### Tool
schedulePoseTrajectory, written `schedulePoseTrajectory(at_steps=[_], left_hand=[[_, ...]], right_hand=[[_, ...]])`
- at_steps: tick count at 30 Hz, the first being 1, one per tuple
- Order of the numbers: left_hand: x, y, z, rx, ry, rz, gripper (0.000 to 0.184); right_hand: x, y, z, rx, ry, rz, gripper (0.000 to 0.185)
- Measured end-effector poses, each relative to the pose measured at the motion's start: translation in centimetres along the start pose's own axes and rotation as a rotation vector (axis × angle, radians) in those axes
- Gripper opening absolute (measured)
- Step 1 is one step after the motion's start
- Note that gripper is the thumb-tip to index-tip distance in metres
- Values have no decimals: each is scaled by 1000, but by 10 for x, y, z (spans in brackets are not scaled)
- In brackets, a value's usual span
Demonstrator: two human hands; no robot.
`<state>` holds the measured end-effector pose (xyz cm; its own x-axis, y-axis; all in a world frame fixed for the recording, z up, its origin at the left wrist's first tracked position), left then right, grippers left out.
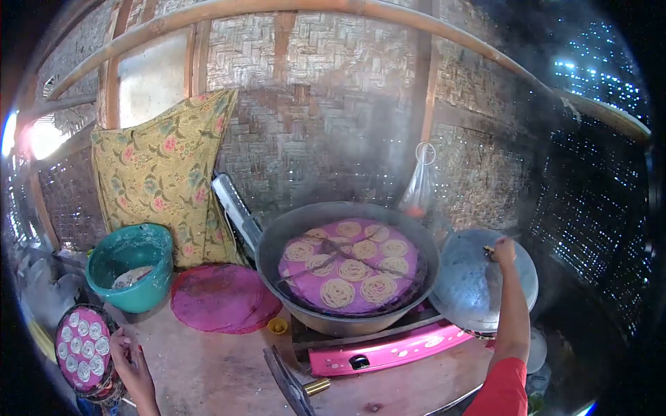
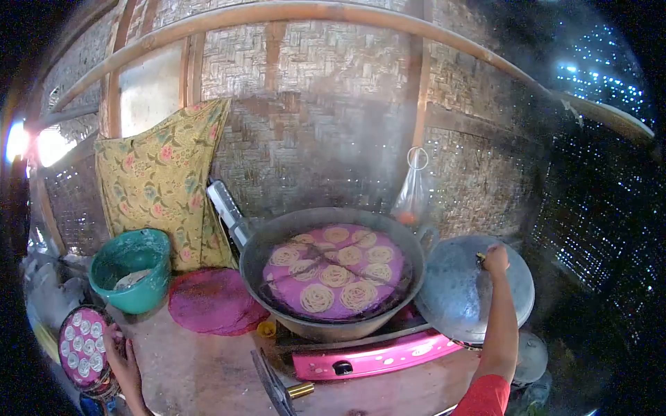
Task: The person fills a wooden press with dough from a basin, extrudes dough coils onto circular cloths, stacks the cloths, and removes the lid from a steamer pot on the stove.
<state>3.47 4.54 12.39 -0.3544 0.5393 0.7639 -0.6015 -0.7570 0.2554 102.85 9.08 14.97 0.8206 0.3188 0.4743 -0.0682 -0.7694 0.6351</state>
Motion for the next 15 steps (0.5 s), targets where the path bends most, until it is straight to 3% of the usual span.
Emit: schedulePoseTrajectory(at_steps=[3,6,10,15], left_hand=[[-1,3,4,10,52,8,40],[1,5,28,139,-14,9,41],[-2,5,19,96,71,-38,41],[-4,0,31,127,7,-36,41]], right_hand=[[-10,-14,-11,-59,13,99,16],[-19,-24,-17,-8,-22,15,21],[27,-79,30,62,33,-11,25],[32,-80,28,-144,153,38,27]])
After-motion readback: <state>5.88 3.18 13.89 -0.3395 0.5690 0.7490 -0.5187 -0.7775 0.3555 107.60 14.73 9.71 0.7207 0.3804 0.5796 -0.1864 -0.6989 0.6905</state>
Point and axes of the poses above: each hand's wrist, its own x-axis towards the middle knuckle, its own y-axis out of the back of the hand, z = x × y, the point moved 7 cm from there along x, towards the middle knuckle, and after that the axes turned 1 degree about -y, right-handed, at the moved point
